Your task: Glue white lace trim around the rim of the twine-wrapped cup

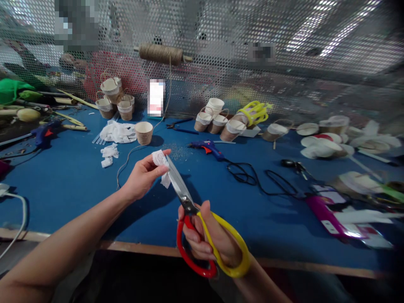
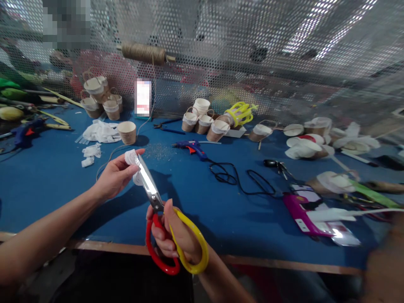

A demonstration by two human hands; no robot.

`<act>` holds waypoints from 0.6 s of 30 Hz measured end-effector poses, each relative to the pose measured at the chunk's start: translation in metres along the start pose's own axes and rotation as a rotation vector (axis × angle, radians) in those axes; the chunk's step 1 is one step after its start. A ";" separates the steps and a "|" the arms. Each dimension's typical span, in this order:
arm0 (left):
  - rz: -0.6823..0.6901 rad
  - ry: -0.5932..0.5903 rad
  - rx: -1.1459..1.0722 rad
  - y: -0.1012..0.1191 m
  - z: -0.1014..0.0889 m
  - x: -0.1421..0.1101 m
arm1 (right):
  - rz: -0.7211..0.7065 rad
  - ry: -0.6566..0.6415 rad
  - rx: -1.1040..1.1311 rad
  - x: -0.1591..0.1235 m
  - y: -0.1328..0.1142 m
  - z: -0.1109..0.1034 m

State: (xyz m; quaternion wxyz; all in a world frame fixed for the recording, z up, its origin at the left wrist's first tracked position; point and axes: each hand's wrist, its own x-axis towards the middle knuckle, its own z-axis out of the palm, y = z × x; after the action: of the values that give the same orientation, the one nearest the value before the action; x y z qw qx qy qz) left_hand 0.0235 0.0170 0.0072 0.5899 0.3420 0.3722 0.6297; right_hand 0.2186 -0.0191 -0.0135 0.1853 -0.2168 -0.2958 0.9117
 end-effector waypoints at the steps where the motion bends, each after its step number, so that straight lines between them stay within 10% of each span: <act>1: 0.000 -0.002 0.001 0.000 0.000 0.000 | -0.003 0.009 0.001 0.000 0.000 0.000; 18: -0.020 -0.080 0.064 0.000 -0.001 -0.002 | -0.105 0.055 -0.132 -0.002 -0.002 0.004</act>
State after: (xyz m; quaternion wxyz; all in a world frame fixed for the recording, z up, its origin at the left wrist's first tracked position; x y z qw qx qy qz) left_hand 0.0228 0.0148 0.0067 0.5993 0.3816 0.3717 0.5976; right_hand 0.2187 -0.0204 -0.0088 0.2263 -0.2375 -0.3613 0.8728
